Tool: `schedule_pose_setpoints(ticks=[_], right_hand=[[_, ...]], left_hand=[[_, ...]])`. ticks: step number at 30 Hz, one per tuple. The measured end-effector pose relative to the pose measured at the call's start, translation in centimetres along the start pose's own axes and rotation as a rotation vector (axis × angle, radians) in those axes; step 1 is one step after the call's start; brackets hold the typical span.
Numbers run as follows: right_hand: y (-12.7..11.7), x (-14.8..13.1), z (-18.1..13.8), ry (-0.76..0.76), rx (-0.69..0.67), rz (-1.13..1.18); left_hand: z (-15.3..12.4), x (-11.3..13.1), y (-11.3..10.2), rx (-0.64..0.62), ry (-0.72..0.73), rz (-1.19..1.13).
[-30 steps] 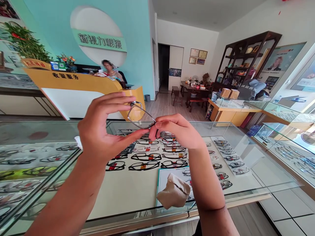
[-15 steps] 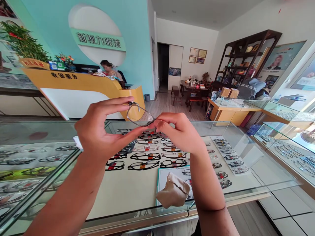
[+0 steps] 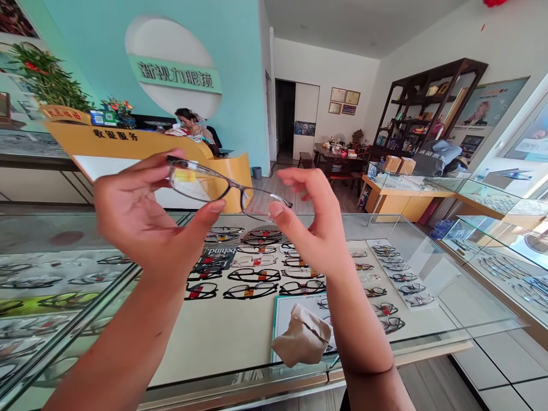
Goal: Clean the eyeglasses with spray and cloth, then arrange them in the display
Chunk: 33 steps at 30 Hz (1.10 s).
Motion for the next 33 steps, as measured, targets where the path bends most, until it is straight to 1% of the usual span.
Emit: schedule_pose_setpoints(ticks=[2, 4, 6, 10, 15, 18, 21, 23, 25, 28, 31, 33], right_hand=[[0.0, -0.2, -0.2, -0.046, 0.134, 0.001], [0.4, -0.4, -0.4, -0.071, 0.202, 0.028], [1.3, -0.7, -0.6, -0.06, 0.196, 0.064], [3.0, -0.7, -0.9, 0.012, 0.13, 0.13], [4.1, -0.2, -1.2, 0.023, 0.148, 0.147], [4.4, -0.1, -1.2, 0.012, 0.162, 0.133], [4.8, -0.2, -1.3, 0.005, 0.163, 0.107], [5.0, -0.2, -1.3, 0.02, 0.159, 0.088], [5.2, -0.2, -1.3, 0.044, 0.16, 0.085], [5.2, -0.2, -1.3, 0.066, 0.184, 0.1], [5.1, -0.2, -1.2, 0.058, 0.226, 0.068], [4.9, -0.2, -1.2, 0.038, 0.243, 0.032]], left_hand=[[0.1, -0.2, -0.3, 0.082, -0.01, -0.028], [0.1, -0.4, -0.5, 0.121, -0.045, -0.024], [-0.1, -0.6, -0.7, 0.143, -0.081, -0.037], [-0.4, -0.9, -0.7, 0.174, -0.153, -0.147], [-0.8, -0.9, -0.1, 0.188, -0.217, -0.237], [-0.9, -0.6, 0.5, 0.147, -0.239, -0.223], [-1.0, -0.2, 0.9, 0.143, -0.215, -0.215], [-1.2, 0.0, 1.1, 0.168, -0.191, -0.267], [-1.3, 0.3, 1.3, 0.158, -0.18, -0.299], [-1.5, 0.8, 1.4, 0.107, -0.176, -0.26], [-1.6, 1.1, 1.4, 0.075, -0.191, -0.205], [-1.6, 1.0, 1.4, 0.094, -0.183, -0.152]])
Point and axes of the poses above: each hand's wrist, its own z-axis towards the middle knuckle, its own y-axis out of the palm, x = y × z, the point moved 4 cm from there along z, towards the middle knuckle, and after that the axes turned 10 degrees about -x, right-handed, at the moved point
